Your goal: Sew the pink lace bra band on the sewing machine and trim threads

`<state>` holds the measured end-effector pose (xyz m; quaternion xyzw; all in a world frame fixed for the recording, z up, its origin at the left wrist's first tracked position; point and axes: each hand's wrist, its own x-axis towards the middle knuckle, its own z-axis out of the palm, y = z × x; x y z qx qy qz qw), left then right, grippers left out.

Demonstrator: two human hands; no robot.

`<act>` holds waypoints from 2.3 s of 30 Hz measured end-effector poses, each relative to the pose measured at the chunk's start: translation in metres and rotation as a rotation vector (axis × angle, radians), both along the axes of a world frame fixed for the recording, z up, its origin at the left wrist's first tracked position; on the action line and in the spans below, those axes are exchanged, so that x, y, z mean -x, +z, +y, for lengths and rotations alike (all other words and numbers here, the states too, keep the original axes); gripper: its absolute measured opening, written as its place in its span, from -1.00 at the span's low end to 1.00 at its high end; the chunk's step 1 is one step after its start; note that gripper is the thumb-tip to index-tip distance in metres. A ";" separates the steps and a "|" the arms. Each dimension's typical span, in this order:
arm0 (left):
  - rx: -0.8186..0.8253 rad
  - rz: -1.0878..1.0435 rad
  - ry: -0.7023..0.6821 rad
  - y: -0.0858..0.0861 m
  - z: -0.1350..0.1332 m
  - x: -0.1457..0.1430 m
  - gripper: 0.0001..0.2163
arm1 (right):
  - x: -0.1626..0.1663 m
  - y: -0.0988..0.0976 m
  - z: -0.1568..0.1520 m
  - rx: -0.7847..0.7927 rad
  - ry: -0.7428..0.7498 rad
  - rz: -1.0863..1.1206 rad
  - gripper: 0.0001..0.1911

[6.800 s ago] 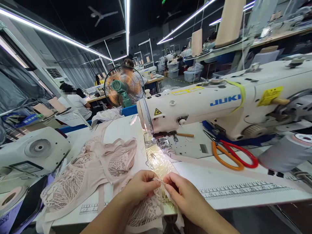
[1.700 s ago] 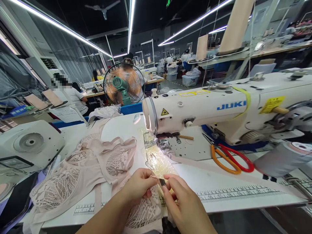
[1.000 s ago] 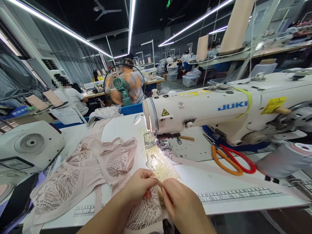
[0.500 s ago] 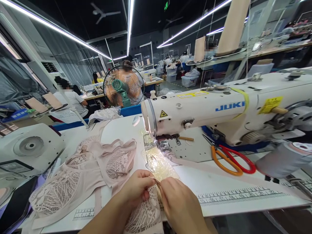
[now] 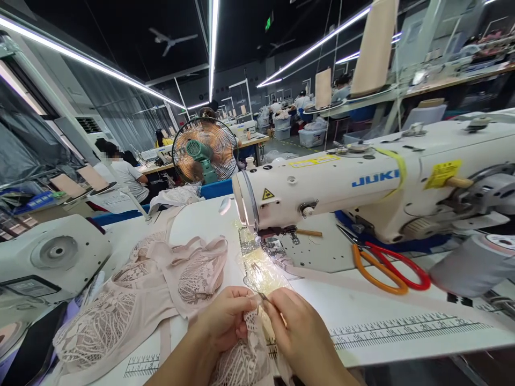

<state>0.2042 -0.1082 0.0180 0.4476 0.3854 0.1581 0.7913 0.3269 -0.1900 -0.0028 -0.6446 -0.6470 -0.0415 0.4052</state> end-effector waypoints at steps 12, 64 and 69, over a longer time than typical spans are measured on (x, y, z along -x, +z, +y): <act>-0.127 0.061 -0.089 -0.003 0.002 -0.003 -0.85 | -0.025 -0.015 0.004 -0.130 -0.110 -0.248 -0.75; -0.372 0.026 -0.099 -0.001 -0.011 -0.004 -0.83 | -0.010 0.010 -0.016 0.037 -0.059 -0.147 -0.78; -0.402 0.048 -0.093 -0.001 -0.010 -0.004 -0.82 | -0.015 0.017 -0.022 0.081 -0.004 -0.030 -0.79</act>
